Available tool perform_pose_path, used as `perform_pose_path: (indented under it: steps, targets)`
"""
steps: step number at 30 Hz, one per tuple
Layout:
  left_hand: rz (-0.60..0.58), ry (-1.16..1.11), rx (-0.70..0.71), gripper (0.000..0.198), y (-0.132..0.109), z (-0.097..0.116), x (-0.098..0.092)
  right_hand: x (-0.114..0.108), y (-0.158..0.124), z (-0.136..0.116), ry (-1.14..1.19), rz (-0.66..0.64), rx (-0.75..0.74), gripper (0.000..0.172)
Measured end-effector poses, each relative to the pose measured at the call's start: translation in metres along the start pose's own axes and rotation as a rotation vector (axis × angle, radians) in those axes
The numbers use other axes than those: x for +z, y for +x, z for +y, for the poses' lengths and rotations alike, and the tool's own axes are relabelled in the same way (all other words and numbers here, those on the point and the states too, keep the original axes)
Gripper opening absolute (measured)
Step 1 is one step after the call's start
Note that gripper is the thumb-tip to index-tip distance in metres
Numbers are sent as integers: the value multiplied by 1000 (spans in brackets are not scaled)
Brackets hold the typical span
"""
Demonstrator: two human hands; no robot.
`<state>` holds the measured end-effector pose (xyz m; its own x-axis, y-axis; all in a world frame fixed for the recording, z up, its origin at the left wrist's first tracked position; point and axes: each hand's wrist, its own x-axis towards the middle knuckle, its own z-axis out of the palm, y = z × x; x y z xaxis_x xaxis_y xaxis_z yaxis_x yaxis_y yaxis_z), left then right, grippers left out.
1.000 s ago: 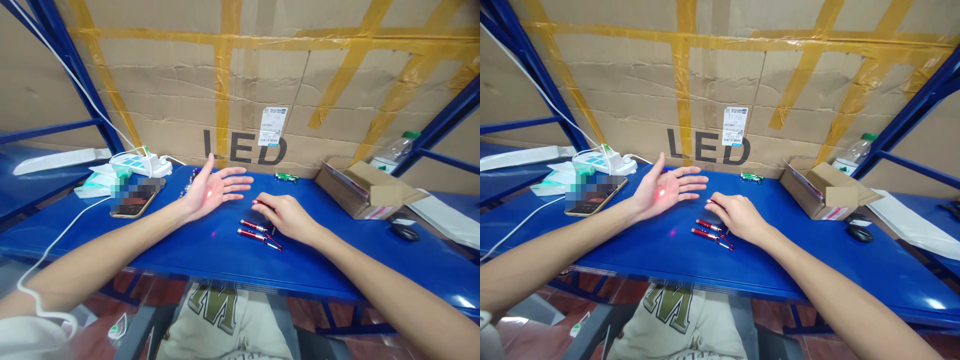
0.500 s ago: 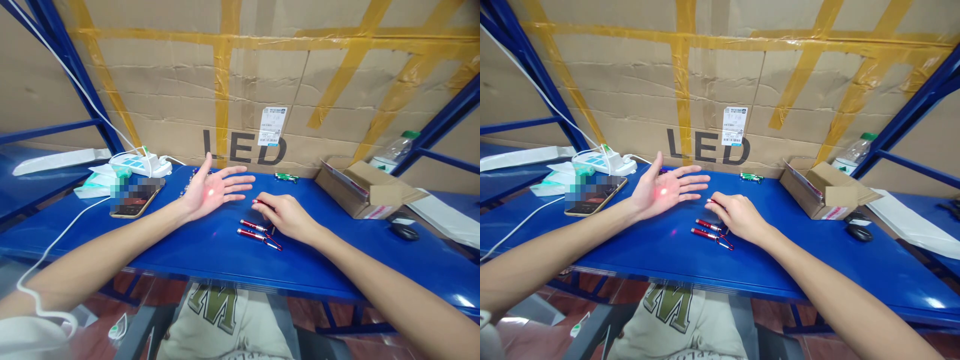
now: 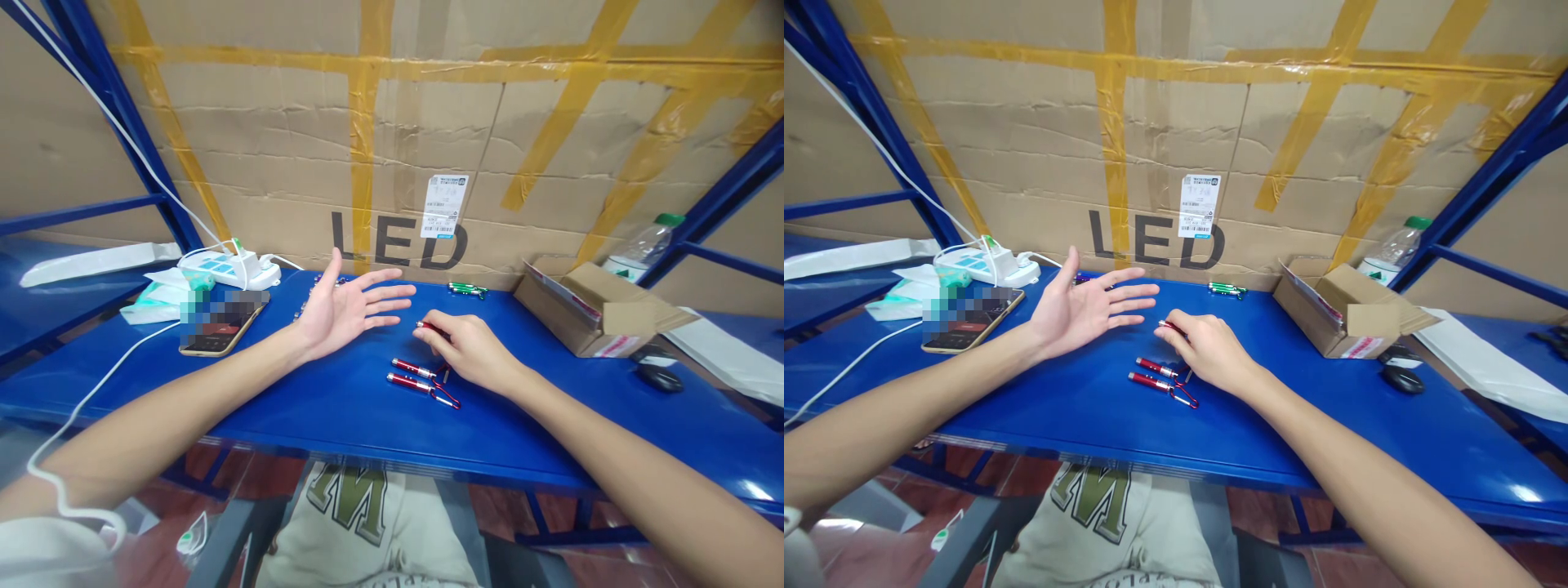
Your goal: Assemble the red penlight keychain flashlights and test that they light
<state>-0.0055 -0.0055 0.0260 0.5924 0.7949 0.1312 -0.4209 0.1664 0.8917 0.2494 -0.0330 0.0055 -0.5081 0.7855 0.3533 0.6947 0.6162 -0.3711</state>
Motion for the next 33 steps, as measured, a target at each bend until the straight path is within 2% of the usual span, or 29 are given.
perform_pose_path:
  steps: [12,17,28,33]
  targets:
    - [20,-15,6,98,0,1,-1,0,2,3,-61,-34,34,33]
    - [30,-19,5,97,2,2,-3,1,3,7,-135,-75,111,30]
    - [13,-12,5,98,3,2,-8,1,2,4,-81,-85,57,32]
    - [-5,-5,16,99,4,1,-10,5,1,8,-114,-111,-22,30]
